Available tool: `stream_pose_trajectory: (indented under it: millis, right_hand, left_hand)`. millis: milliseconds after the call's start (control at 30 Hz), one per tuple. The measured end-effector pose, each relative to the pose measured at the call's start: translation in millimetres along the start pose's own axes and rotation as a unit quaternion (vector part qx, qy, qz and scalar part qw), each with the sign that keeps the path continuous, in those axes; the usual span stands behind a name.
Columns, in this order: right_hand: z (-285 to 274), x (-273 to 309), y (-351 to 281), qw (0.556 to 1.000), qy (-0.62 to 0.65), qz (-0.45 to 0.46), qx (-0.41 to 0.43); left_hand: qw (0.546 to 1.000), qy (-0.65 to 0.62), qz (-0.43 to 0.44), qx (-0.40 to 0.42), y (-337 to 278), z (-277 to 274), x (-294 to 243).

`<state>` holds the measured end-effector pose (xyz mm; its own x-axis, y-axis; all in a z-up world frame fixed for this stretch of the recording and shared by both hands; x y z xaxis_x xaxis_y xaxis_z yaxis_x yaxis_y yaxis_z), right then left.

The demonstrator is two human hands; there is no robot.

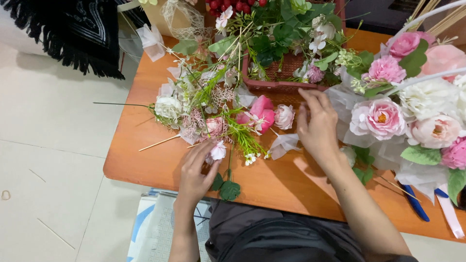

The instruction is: The person arranges artificial flowers into a white circular frame. They select various pink and white blooms and greenery from a basket and the table, then insert them into the frame to create a floral arrangement.

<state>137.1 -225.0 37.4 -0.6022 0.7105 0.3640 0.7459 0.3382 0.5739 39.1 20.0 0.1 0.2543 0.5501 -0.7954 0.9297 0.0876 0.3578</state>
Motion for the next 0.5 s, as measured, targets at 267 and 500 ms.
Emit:
stream_pose_trajectory:
  millis: [267,500]
  right_hand:
    - [42.7,-35.4,94.2,0.99,-0.095,0.083,0.067]
    - [98.5,-140.7,133.8,0.843,-0.253,0.345,0.326]
  left_hand:
    - [1.0,0.008,0.018,-0.016,-8.0,-2.8,16.0]
    - [0.999,0.014,0.043,-0.01,-9.3,-8.5,16.7]
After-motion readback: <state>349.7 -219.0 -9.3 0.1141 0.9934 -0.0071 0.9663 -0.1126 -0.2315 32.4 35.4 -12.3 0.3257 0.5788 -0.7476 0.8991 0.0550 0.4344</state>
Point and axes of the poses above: each hand's wrist, its own y-axis towards the middle knuckle, its own z-axis out of the palm, x = y × z, the point moved 2 cm from there along y, towards the middle knuckle, and after that the axes turned 11 degrees about -z, right-handed, at the moved point
